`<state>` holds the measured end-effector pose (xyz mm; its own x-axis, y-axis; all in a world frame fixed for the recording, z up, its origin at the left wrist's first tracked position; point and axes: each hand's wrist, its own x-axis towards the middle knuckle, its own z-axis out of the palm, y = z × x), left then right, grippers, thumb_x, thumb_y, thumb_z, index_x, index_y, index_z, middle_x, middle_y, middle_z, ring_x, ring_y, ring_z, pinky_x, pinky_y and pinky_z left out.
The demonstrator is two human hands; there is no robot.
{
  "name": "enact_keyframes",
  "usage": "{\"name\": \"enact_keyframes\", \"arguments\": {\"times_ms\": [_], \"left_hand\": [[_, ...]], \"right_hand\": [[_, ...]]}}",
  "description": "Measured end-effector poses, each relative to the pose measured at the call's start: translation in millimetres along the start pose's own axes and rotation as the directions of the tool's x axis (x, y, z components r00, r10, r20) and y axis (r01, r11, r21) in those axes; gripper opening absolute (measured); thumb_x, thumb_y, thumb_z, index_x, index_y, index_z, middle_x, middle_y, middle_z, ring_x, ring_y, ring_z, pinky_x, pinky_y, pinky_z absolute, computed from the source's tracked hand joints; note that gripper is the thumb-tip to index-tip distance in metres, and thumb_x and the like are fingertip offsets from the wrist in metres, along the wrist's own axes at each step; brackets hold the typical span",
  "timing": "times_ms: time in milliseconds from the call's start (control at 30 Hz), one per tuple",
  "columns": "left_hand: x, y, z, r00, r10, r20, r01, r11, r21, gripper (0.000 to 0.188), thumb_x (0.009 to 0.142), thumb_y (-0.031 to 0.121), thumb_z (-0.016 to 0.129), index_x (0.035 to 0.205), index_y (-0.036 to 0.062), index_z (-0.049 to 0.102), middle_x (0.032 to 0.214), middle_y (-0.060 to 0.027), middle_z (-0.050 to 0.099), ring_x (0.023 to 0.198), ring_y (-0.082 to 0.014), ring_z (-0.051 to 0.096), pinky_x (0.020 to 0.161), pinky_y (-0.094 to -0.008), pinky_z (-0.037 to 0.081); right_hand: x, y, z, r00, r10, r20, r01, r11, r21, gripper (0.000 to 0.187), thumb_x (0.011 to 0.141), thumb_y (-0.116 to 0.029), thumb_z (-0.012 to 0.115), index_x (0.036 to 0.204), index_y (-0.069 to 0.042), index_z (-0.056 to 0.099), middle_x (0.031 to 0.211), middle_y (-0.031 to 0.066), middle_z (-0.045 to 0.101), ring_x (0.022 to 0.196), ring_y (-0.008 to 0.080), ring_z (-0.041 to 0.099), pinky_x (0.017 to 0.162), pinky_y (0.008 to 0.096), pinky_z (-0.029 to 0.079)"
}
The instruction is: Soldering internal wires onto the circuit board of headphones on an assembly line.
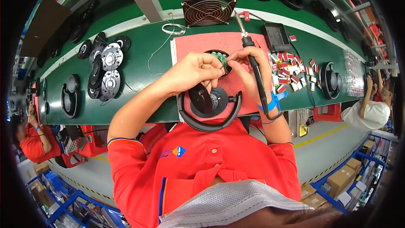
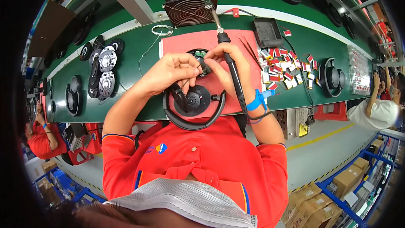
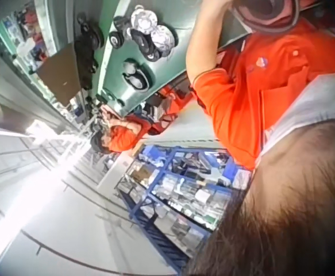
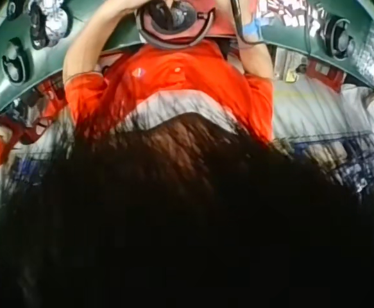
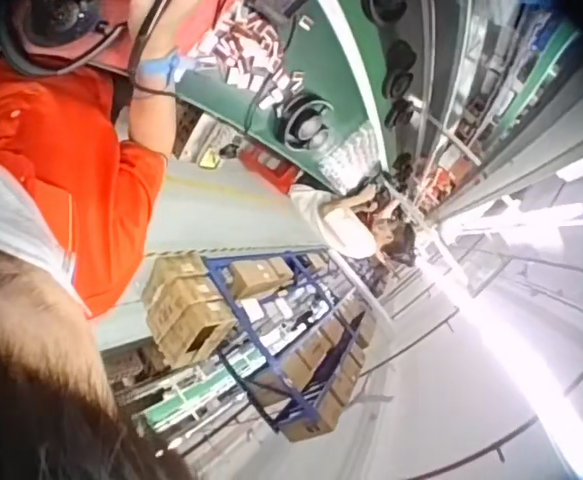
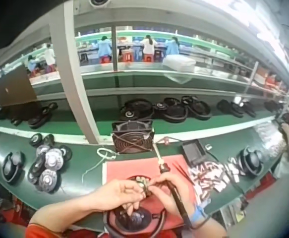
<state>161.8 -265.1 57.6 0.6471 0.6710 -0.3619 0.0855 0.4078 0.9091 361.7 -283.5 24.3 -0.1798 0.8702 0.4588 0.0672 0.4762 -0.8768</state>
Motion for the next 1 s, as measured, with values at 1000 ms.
{"name": "enact_keyframes", "arguments": {"times_ms": [1000], "left_hand": [[24.1, -21.0, -3.1, 0.814, 0.532, -0.233, -0.153, 0.583, 0.798, 0.008, 0.081, 0.008, 0.066, 0.085, 0.0024, 0.069, 0.088, -0.0042, 0.066, 0.086, -0.0170, 0.059, 0.075, -0.0297, 0.047]], "right_hand": [[-27.8, 6.7, -13.9, 0.986, -0.086, 0.142, 0.151, 0.820, -0.553, 0.037, 0.070, 0.008, 0.070, 0.103, -0.004, 0.056, 0.105, 0.0148, 0.066, 0.087, 0.0298, 0.064, 0.076, 0.0348, 0.051]]}}
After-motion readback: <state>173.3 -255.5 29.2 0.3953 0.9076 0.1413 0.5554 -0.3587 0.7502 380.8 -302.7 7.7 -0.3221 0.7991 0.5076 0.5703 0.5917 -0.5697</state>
